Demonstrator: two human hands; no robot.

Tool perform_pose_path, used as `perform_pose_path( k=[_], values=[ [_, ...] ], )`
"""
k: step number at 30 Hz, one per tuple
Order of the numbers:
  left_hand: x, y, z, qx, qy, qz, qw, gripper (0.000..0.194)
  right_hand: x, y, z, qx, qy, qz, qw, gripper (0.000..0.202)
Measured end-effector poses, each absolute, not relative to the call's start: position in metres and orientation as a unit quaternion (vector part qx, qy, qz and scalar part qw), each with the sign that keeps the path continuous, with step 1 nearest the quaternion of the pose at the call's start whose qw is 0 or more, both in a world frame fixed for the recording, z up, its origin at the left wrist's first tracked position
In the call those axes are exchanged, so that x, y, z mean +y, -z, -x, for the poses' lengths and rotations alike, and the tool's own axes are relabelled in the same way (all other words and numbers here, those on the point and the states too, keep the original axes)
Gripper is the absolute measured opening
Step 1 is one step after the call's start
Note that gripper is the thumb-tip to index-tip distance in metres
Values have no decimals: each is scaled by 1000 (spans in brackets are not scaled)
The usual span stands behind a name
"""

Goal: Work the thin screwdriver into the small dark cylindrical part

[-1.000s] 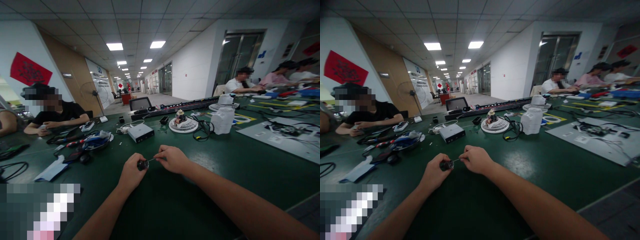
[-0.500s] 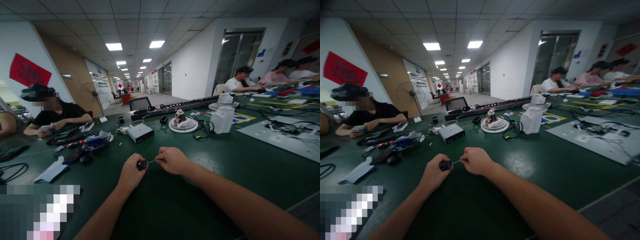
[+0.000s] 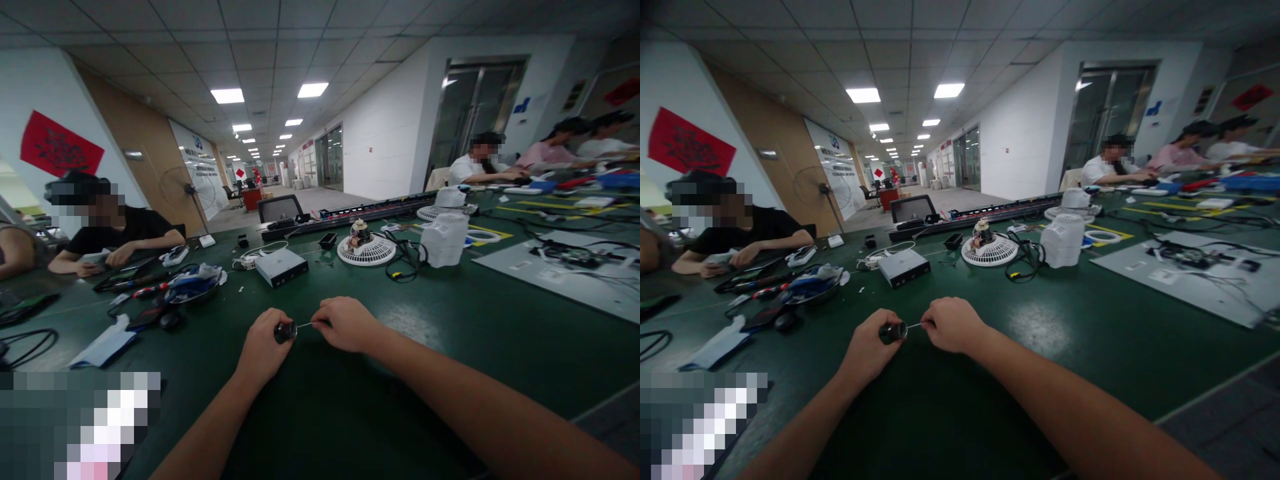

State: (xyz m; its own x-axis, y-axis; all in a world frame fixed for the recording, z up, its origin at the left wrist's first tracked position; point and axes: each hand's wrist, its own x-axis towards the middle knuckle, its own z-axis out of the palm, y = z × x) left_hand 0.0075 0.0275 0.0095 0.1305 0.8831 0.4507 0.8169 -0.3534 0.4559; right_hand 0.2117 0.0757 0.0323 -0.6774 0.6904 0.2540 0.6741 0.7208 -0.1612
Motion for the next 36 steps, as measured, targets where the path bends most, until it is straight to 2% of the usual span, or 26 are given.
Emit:
perform_pose_path(
  k=[6, 12, 19, 27, 32, 36],
  values=[
    [29, -9, -6, 559, -339, -756, 39, 15, 75, -31, -209, -897, -75, 411, 145, 21],
    [33, -4, -4, 545, -332, -770, 16, 21, 70, -32, -205, -890, -60, 440, 107, 25],
    [31, -3, -4, 526, -301, -794, -56, 32, 72, -24, -202, -889, -43, 439, 120, 29],
    [32, -6, -2, 562, -263, -780, -85, 36, 75, -22, -203, -863, -45, 496, 90, 36],
    [33, -5, 3, 606, -245, -753, -75, 35, 82, -21, -208, -837, -74, 528, 126, 36],
    [35, -2, 4, 643, -233, -727, -55, 36, 87, -15, -202, -846, -93, 493, 182, 32]
  ],
)
